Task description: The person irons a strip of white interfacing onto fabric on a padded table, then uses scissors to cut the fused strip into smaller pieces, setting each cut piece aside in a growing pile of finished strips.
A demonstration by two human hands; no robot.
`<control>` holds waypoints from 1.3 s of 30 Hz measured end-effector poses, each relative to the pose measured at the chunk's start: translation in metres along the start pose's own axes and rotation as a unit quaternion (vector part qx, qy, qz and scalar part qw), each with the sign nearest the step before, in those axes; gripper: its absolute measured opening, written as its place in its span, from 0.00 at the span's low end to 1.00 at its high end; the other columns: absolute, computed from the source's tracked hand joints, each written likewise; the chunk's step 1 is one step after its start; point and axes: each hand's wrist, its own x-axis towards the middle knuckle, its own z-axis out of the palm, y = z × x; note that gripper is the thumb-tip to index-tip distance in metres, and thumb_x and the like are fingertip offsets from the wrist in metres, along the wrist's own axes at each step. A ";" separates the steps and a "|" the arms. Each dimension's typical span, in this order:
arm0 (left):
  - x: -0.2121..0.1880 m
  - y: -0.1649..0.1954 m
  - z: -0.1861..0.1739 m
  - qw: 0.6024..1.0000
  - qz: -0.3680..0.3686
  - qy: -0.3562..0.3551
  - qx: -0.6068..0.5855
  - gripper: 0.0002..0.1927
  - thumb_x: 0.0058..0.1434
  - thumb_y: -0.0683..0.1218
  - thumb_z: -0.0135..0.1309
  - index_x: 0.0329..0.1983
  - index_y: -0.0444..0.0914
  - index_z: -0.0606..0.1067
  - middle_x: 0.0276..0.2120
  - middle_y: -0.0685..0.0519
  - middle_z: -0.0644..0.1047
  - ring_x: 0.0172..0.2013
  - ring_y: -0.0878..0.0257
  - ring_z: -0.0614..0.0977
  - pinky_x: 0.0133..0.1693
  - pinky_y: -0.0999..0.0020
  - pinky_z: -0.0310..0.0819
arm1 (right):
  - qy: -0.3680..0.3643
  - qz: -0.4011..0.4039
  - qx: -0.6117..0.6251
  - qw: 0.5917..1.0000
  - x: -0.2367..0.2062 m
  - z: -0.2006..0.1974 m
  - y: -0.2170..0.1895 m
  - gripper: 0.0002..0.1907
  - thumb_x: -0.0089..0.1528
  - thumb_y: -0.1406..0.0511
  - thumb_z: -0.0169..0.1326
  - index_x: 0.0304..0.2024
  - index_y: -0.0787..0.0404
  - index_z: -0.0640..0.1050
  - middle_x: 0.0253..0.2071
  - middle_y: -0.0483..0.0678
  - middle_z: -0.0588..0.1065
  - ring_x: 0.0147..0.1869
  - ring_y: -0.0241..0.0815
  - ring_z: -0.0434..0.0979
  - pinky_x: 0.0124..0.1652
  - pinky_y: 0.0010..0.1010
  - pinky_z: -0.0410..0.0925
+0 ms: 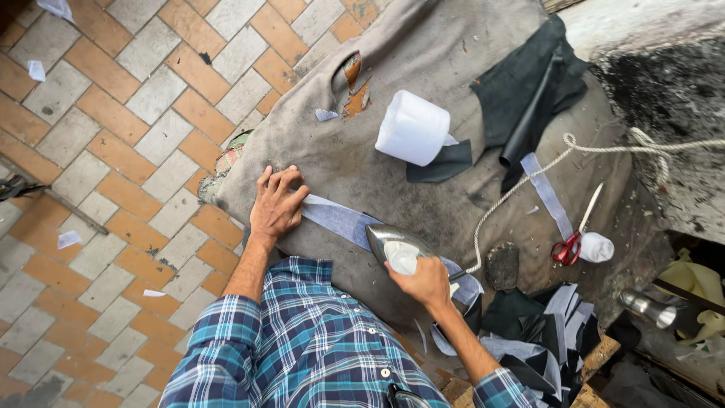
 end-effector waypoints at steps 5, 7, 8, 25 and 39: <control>-0.004 0.006 -0.011 0.999 0.014 0.025 -0.016 0.18 0.52 0.43 0.57 0.48 0.48 0.73 0.56 0.56 0.71 0.63 0.58 0.70 0.68 0.46 0.53 | 0.050 -0.088 0.098 0.990 -0.019 0.020 0.038 0.20 0.50 0.53 0.72 0.30 0.64 0.85 0.26 0.56 0.81 0.30 0.48 0.85 0.28 0.35 0.73; -0.008 0.008 -0.015 0.999 0.003 0.031 -0.022 0.19 0.53 0.42 0.56 0.49 0.46 0.72 0.56 0.55 0.71 0.62 0.57 0.71 0.68 0.47 0.54 | 0.025 -0.082 0.164 0.983 -0.027 0.026 0.066 0.18 0.50 0.56 0.71 0.31 0.63 0.85 0.24 0.50 0.82 0.27 0.40 0.83 0.27 0.31 0.72; -0.008 0.008 -0.017 0.999 0.001 0.036 -0.028 0.18 0.54 0.42 0.55 0.49 0.45 0.71 0.56 0.55 0.71 0.60 0.56 0.71 0.68 0.47 0.54 | 0.016 -0.075 0.198 0.977 -0.032 0.027 0.082 0.16 0.51 0.57 0.71 0.32 0.63 0.86 0.23 0.47 0.83 0.25 0.36 0.83 0.27 0.29 0.72; -0.011 -0.006 -0.026 0.996 0.041 0.066 -0.047 0.21 0.55 0.42 0.61 0.51 0.48 0.73 0.53 0.55 0.70 0.56 0.56 0.72 0.64 0.47 0.60 | -0.029 -0.059 0.063 0.996 -0.007 -0.005 -0.024 0.21 0.51 0.51 0.69 0.33 0.62 0.86 0.27 0.55 0.82 0.31 0.47 0.85 0.34 0.35 0.74; 0.008 -0.014 -0.006 1.000 0.006 0.022 0.000 0.18 0.57 0.45 0.59 0.52 0.47 0.76 0.54 0.59 0.73 0.58 0.61 0.73 0.66 0.50 0.57 | 0.024 -0.150 0.048 0.987 0.047 0.009 -0.058 0.19 0.51 0.52 0.70 0.27 0.62 0.85 0.24 0.55 0.79 0.29 0.56 0.82 0.31 0.42 0.74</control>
